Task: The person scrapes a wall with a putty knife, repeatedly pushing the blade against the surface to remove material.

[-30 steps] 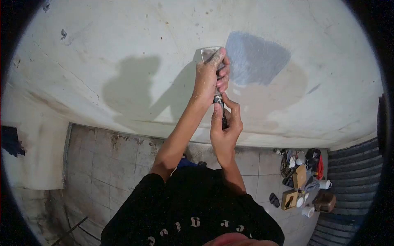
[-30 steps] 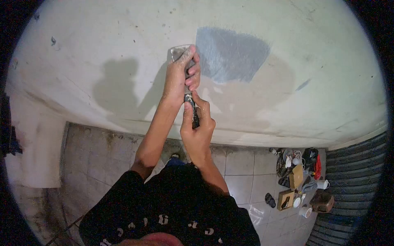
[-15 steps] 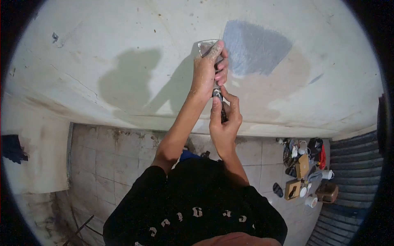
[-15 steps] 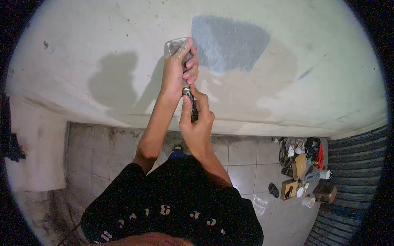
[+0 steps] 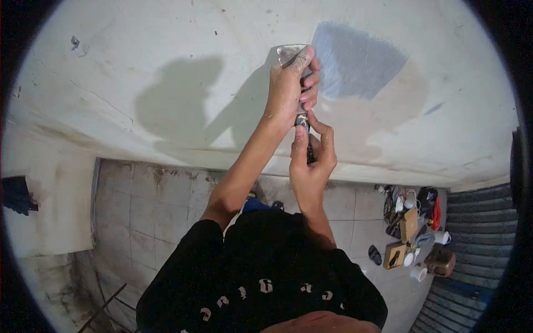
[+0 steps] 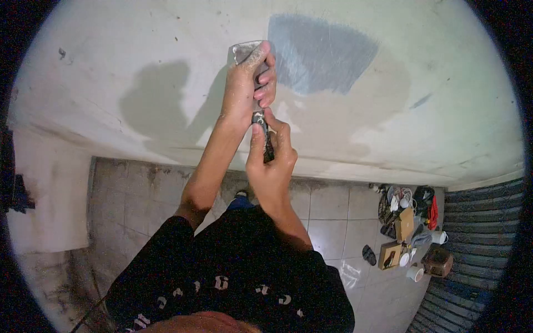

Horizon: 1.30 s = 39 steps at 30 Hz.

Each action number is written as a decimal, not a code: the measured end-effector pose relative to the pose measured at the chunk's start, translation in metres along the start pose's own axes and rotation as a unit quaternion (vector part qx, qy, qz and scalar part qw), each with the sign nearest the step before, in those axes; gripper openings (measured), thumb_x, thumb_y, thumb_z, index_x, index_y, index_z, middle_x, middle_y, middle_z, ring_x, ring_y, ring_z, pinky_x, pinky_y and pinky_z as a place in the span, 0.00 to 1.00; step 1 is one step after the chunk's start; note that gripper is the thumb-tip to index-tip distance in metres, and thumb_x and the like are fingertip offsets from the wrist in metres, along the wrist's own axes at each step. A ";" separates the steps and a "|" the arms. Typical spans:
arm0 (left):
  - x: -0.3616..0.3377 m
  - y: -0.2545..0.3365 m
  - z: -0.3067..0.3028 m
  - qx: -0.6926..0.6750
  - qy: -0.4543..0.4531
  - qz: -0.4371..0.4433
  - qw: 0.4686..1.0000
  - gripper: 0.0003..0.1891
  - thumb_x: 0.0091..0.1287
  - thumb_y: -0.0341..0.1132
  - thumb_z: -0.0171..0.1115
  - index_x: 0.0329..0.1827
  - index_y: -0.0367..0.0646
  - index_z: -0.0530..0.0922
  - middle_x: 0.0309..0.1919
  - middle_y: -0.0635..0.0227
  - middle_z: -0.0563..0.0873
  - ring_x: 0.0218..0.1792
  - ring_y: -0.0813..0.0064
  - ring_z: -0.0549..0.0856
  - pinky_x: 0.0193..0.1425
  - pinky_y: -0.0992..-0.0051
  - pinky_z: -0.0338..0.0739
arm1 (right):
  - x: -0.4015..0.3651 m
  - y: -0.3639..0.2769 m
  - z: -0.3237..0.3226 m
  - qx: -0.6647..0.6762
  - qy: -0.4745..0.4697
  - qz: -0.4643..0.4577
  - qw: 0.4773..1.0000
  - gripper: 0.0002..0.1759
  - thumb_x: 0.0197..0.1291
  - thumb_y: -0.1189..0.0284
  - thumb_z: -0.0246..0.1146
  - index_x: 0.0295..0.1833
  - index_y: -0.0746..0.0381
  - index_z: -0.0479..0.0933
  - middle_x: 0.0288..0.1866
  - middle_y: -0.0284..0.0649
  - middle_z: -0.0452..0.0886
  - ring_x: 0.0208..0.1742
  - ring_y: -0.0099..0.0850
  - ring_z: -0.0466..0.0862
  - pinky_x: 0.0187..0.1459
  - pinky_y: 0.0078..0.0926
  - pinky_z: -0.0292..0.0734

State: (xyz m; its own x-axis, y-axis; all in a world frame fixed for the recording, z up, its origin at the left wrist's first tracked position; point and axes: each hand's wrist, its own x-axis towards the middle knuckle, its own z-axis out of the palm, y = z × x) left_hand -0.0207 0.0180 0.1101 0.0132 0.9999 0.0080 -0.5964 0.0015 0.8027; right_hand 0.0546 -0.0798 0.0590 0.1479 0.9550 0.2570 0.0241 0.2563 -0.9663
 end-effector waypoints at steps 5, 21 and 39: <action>0.006 0.003 -0.003 0.010 -0.025 -0.009 1.000 0.17 0.71 0.46 0.58 0.29 0.44 0.71 0.15 0.77 0.66 0.10 0.85 0.62 0.13 0.80 0.58 | 0.005 0.006 0.001 -0.034 0.006 -0.049 0.998 0.16 0.68 0.78 0.57 0.59 0.74 0.71 0.43 0.52 0.83 0.44 0.26 0.82 0.44 0.22 0.76; 0.007 -0.001 -0.007 0.007 -0.033 -0.019 0.999 0.18 0.71 0.47 0.60 0.29 0.44 0.71 0.15 0.77 0.67 0.10 0.85 0.63 0.12 0.80 0.57 | 0.005 0.012 0.007 -0.054 0.024 -0.064 0.996 0.15 0.67 0.79 0.58 0.58 0.72 0.72 0.41 0.54 0.84 0.42 0.27 0.85 0.40 0.24 0.77; 0.005 0.009 -0.001 -0.010 -0.035 -0.028 0.999 0.18 0.71 0.47 0.59 0.29 0.44 0.72 0.14 0.78 0.66 0.10 0.86 0.63 0.11 0.80 0.56 | 0.001 -0.009 0.011 -0.060 0.048 -0.014 0.997 0.15 0.68 0.76 0.59 0.57 0.72 0.73 0.33 0.44 0.82 0.27 0.16 0.71 0.25 0.18 0.64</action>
State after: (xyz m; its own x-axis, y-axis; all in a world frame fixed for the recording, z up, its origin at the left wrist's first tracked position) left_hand -0.0268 0.0235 0.1170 0.1034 0.9946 0.0052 -0.6086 0.0591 0.7913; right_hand 0.0438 -0.0796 0.0683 0.2388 0.9276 0.2872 0.1470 0.2579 -0.9549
